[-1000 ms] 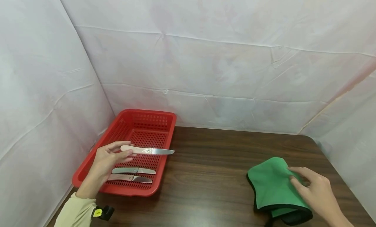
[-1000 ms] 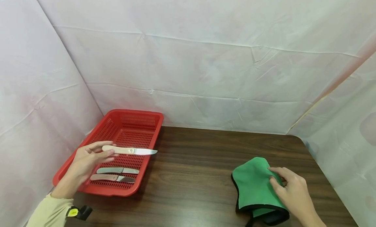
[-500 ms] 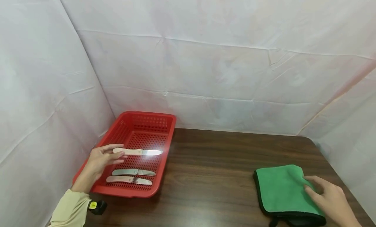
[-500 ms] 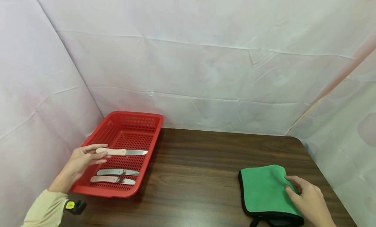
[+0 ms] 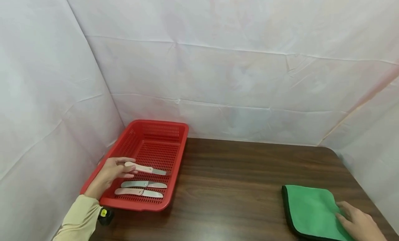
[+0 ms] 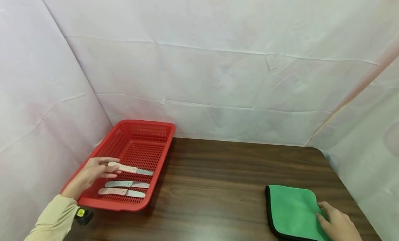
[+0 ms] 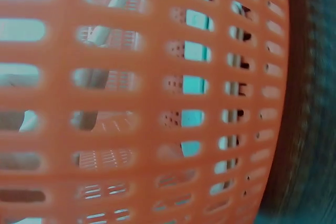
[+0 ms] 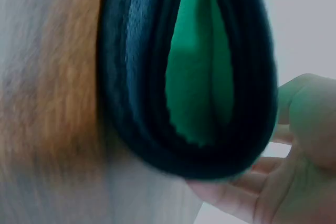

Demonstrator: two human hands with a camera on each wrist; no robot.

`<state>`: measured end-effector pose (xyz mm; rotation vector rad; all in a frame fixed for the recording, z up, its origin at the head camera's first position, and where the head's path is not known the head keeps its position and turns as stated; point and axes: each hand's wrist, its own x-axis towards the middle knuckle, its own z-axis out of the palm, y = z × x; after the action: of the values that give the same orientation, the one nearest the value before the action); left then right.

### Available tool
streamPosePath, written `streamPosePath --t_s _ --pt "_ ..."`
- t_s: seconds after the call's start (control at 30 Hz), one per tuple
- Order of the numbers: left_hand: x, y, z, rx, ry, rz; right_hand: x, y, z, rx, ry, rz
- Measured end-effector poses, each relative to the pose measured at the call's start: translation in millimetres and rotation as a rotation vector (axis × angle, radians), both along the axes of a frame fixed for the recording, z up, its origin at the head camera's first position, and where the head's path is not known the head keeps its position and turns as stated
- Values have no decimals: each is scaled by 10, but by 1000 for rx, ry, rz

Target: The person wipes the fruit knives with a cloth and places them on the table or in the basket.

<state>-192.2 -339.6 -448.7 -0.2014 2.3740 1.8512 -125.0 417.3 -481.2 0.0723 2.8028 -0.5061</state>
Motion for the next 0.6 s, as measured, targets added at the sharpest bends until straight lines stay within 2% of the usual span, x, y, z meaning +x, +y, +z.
streamPosePath --t_s 0.07,0.1,0.17,0.3,0.6 --pt "22 59 46 -21 -21 12 4 60 -50 6 -42 0" --pt "54 114 107 -46 -41 24 1 87 -71 10 -58 -2" --pt "62 141 124 -59 -59 41 -16 124 -107 15 -82 -1" --pt "60 158 125 -122 -68 32 -47 174 -166 28 -105 -6" --pt "107 222 87 -262 -104 56 -17 271 -257 48 -141 -34"
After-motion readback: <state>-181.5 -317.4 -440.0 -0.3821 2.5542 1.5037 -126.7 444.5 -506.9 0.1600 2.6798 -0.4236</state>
